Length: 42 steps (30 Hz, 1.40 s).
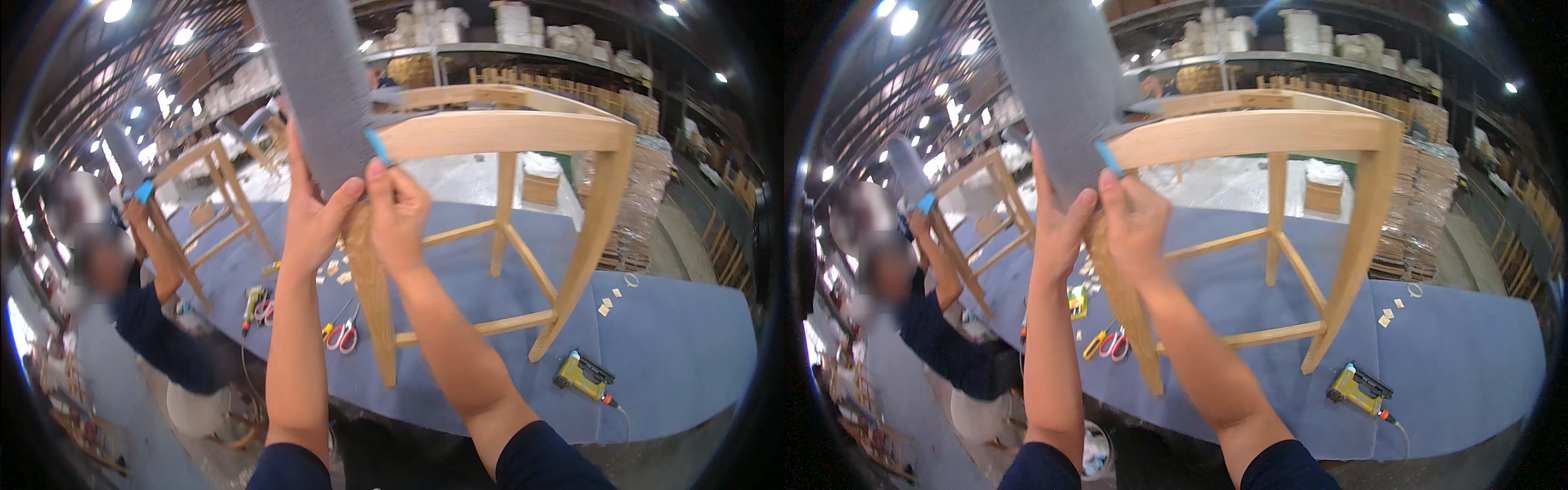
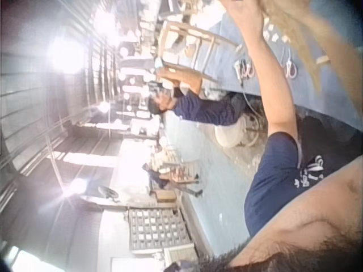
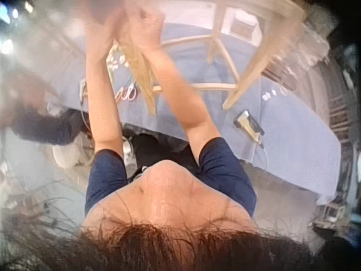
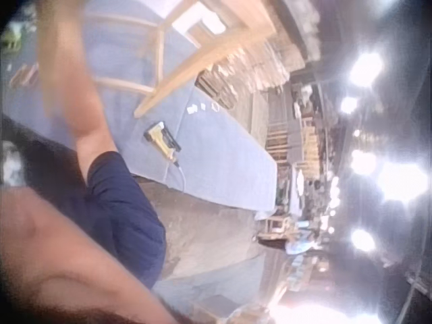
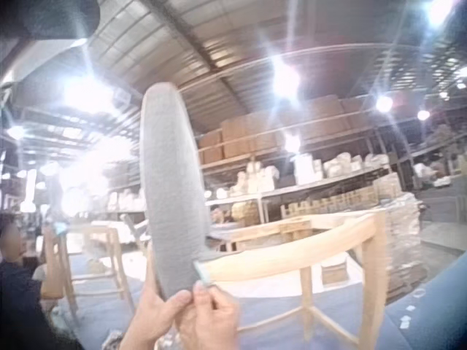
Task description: The person upholsters a wooden chair by securing gray fabric to the seat frame. They use a staple gun to attach the fabric, scissors to trim excess material, and a screwdriver to tuck the edges neatly under the seat. The process involves repeated folding, stapling, and trimming to achieve a smooth finish.
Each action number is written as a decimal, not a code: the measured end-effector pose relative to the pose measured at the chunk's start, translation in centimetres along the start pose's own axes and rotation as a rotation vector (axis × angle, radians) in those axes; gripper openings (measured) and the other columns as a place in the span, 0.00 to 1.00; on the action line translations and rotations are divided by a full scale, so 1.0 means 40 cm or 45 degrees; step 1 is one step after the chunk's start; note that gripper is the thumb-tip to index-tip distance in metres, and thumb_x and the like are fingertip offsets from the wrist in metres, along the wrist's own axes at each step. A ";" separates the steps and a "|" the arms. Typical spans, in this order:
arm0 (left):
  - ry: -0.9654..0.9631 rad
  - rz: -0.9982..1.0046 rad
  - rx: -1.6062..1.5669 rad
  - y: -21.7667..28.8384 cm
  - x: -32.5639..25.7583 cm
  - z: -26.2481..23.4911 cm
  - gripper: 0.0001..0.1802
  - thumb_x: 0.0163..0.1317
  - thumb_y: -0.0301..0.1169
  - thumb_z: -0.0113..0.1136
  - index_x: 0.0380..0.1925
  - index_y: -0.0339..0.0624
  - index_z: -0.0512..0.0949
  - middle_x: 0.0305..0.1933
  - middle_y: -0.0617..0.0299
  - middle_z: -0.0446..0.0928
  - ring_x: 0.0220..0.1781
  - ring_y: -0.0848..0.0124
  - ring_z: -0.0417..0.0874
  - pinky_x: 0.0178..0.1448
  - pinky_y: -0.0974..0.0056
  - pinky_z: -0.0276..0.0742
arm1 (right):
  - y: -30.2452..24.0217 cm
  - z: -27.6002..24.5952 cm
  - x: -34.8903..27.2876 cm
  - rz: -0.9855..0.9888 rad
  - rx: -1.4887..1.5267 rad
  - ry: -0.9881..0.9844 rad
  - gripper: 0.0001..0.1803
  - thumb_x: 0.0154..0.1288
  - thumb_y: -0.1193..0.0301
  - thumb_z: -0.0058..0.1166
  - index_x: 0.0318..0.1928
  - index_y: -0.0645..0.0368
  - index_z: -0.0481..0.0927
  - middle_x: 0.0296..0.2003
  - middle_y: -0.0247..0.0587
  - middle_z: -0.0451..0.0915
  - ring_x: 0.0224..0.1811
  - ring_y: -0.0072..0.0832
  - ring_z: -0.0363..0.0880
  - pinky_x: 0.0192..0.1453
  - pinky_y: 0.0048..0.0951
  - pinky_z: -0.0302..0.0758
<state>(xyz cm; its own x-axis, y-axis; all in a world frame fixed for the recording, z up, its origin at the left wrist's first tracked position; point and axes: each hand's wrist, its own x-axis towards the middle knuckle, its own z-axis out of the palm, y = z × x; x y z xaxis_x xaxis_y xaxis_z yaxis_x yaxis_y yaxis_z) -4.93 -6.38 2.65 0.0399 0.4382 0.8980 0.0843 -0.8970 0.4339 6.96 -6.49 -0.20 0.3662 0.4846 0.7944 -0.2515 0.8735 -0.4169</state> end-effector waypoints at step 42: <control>-0.790 -1.111 -0.298 0.388 -0.067 -0.034 0.14 0.60 0.31 0.64 0.44 0.37 0.77 0.32 0.60 0.81 0.30 0.71 0.86 0.31 0.71 0.72 | -0.303 -0.127 0.313 -0.661 -1.006 -0.847 0.07 0.60 0.69 0.66 0.37 0.57 0.92 0.32 0.44 0.89 0.36 0.44 0.88 0.44 0.38 0.82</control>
<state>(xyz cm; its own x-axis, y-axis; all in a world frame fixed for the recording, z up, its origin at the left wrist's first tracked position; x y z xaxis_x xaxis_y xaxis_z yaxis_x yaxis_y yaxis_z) -5.09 -21.57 7.07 0.5583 0.8223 0.1107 0.1382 -0.2237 0.9648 19.15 -10.79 12.55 -0.3418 0.1432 0.9288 0.5077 0.8598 0.0542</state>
